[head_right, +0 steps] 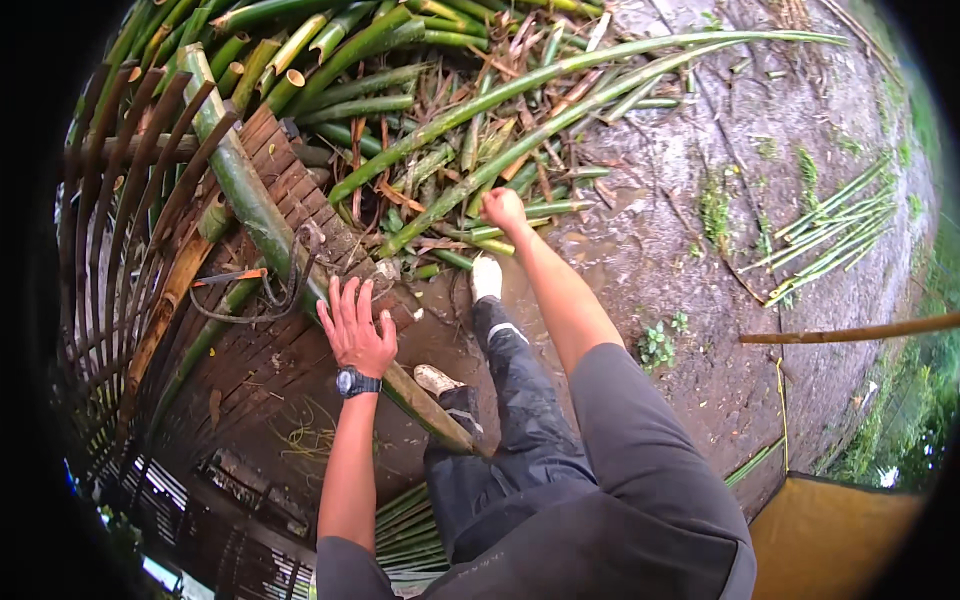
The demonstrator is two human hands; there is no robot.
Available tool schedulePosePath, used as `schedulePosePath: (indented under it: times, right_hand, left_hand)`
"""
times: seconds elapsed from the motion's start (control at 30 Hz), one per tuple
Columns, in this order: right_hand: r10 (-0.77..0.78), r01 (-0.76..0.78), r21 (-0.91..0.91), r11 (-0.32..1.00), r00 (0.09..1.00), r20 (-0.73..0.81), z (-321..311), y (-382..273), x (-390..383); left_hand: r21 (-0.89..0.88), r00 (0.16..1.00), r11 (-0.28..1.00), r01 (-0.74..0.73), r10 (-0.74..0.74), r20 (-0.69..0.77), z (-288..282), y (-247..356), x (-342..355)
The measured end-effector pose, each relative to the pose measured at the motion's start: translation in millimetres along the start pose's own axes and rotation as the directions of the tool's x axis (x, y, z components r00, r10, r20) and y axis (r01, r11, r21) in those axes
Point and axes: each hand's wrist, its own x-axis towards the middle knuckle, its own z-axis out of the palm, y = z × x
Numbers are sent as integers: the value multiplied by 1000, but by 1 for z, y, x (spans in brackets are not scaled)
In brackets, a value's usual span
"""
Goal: The person uses a hand saw to cut through bamboo poles and then slides the cut sections into a large woven bamboo frame.
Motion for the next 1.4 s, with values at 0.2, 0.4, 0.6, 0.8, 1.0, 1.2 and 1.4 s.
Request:
schedulePosePath:
  times: [0.2, 0.4, 0.6, 0.8, 1.0, 1.2, 1.4]
  right_hand:
    - [133, -156, 418, 895, 988, 84, 144, -34, 130]
    - [235, -180, 271, 946, 954, -188, 159, -35, 257]
    - [258, -81, 578, 812, 938, -231, 191, -28, 252]
    - [254, -41, 741, 670, 951, -177, 100, -55, 194]
    - [61, 59, 808, 586, 991, -117, -48, -87, 106]
    - [37, 93, 827, 554, 990, -135, -29, -191, -71]
    - [-57, -55, 843, 535, 993, 101, 84, -226, -273]
  left_hand:
    - [207, 984, 976, 65, -97, 147, -7, -26, -22]
    - [268, 973, 962, 44, -102, 208, 11, -7, -8]
    - [342, 968, 939, 26, -109, 227, 6, -15, -13]
    - [351, 975, 936, 33, -108, 196, 4, -22, -18]
    - [267, 982, 962, 55, -101, 160, 8, -15, -12]
    - [217, 996, 975, 50, -64, 61, -4, -13, -12]
    - [-787, 970, 577, 218, -36, 242, 5, 113, -7]
